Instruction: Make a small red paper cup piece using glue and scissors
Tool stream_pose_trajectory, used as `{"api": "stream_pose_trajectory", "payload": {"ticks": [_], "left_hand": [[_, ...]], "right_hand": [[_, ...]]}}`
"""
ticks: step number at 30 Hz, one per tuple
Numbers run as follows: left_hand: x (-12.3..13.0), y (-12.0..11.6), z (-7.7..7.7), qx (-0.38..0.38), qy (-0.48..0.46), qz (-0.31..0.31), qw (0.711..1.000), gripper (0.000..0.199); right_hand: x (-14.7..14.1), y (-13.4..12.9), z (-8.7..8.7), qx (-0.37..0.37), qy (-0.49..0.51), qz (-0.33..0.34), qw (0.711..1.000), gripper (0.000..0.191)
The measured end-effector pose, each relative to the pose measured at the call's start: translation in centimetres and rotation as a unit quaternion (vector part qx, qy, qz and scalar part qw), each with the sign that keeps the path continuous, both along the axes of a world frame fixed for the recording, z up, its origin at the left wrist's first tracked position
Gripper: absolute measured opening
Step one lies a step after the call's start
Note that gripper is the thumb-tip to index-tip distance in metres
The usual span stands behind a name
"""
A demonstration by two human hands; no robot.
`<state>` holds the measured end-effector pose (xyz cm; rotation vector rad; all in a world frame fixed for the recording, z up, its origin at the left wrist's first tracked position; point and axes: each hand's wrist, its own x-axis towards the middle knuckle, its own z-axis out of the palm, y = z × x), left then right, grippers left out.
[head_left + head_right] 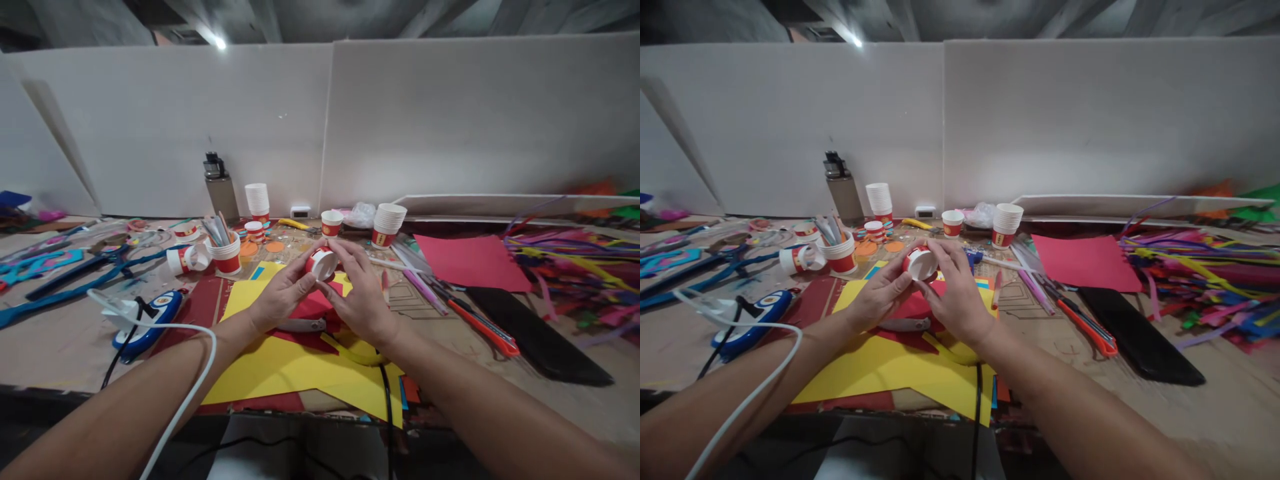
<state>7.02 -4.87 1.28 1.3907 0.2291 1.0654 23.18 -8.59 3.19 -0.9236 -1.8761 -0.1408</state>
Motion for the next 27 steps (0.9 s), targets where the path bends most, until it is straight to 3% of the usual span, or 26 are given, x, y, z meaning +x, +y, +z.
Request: {"api": "stream_pose_trajectory", "payload": {"ticks": [6, 10, 16, 27], "left_hand": [[-0.2, 0.4, -0.5, 0.035, 0.013, 0.015, 0.999, 0.058], [-0.3, 0.0, 0.0, 0.005, 0.016, 0.019, 1.0, 0.059], [-0.2, -0.7, 1.0, -0.056, -0.023, -0.029, 0.998, 0.049], [-0.2, -0.7, 1.4, -0.041, -0.022, -0.039, 0.998, 0.045]], "right_hand": [[0.0, 0.0, -0.1, 0.017, -0.004, 0.004, 1.0, 0.065], [0.0, -0.2, 0.1, 0.01, -0.01, 0.002, 1.0, 0.066], [0.0, -0.5, 0.3, -0.013, -0.009, -0.012, 1.0, 0.067], [0.0, -0.6, 0.2, -0.005, 0.007, 0.008, 1.0, 0.066]]}}
